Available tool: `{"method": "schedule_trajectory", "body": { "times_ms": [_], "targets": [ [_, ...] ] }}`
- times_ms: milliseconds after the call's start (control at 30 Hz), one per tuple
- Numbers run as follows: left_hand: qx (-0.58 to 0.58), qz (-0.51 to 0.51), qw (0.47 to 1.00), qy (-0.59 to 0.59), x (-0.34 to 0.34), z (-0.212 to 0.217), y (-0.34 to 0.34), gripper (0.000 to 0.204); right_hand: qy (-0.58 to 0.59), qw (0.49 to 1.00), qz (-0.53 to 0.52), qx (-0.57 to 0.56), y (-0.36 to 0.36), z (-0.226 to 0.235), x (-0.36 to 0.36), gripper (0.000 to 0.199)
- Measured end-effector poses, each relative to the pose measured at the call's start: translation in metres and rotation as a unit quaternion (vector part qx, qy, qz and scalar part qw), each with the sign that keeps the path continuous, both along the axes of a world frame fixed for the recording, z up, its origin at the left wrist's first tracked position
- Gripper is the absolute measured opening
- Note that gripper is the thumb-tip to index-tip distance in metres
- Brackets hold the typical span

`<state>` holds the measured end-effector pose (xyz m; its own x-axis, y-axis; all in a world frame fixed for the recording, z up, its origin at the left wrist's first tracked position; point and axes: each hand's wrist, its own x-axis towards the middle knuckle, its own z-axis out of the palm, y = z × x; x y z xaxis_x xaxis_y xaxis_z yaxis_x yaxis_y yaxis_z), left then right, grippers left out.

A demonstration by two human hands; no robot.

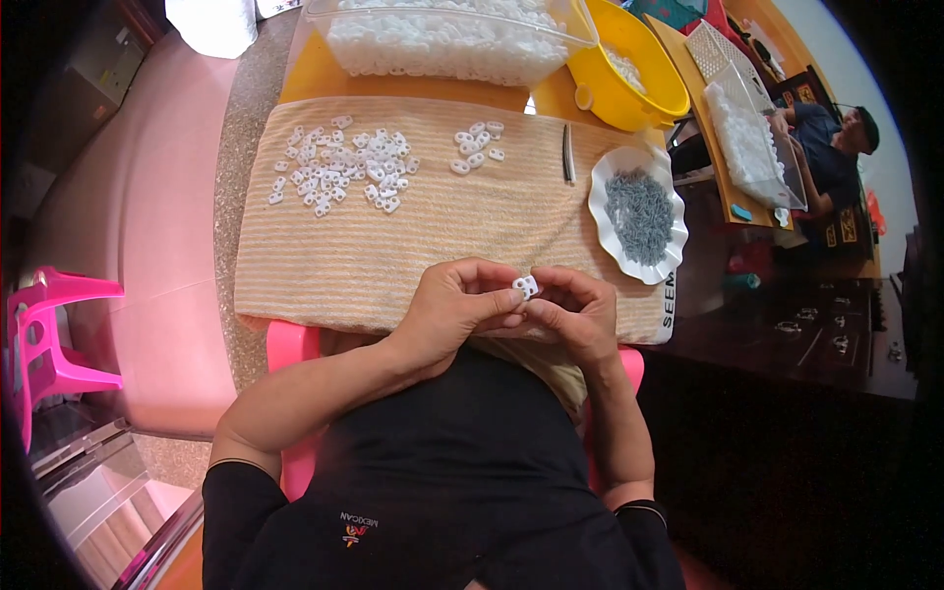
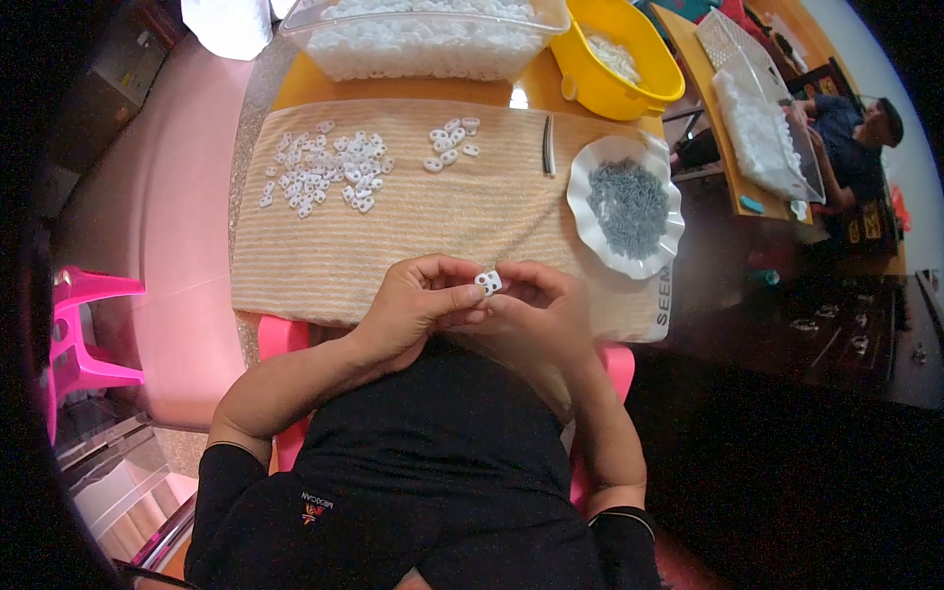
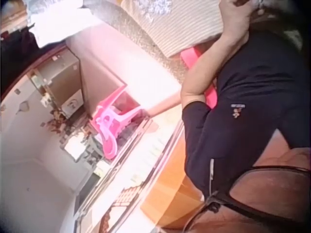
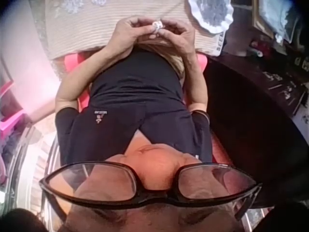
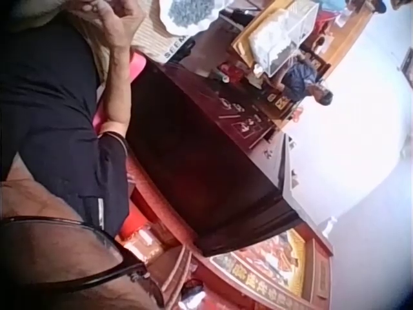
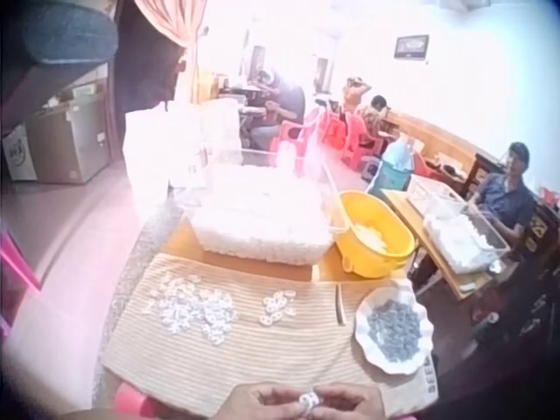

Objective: Manually assembling small white plastic components with metal pins in a workshop setting.

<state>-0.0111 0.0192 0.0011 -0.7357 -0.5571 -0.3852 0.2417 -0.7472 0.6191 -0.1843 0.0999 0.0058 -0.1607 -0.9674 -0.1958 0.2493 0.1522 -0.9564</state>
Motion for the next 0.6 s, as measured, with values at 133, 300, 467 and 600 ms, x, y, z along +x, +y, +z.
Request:
{"method": "schedule_trajectory", "body": {
  "times_ms": [133, 300, 467, 600],
  "targets": [
    [0.003, 0.008, 1.000, -0.015, -0.001, 0.005, 0.001, 0.019, 0.111, 0.992, 0.017, -0.050, 0.001, 0.002, 0.003, 0.026],
    [0.003, 0.015, 1.000, 0.003, 0.002, 0.003, 0.001, 0.018, 0.277, 0.953, 0.024, -0.119, 0.000, 0.003, 0.009, 0.026],
    [-0.008, 0.019, 1.000, -0.003, 0.001, 0.004, 0.003, 0.017, 0.463, 0.869, -0.004, -0.173, 0.001, 0.010, 0.014, 0.038],
    [-0.016, 0.014, 1.000, -0.010, 0.001, 0.003, 0.004, 0.017, 0.499, 0.847, -0.022, -0.181, 0.002, 0.006, 0.018, 0.041]
  ]
}}
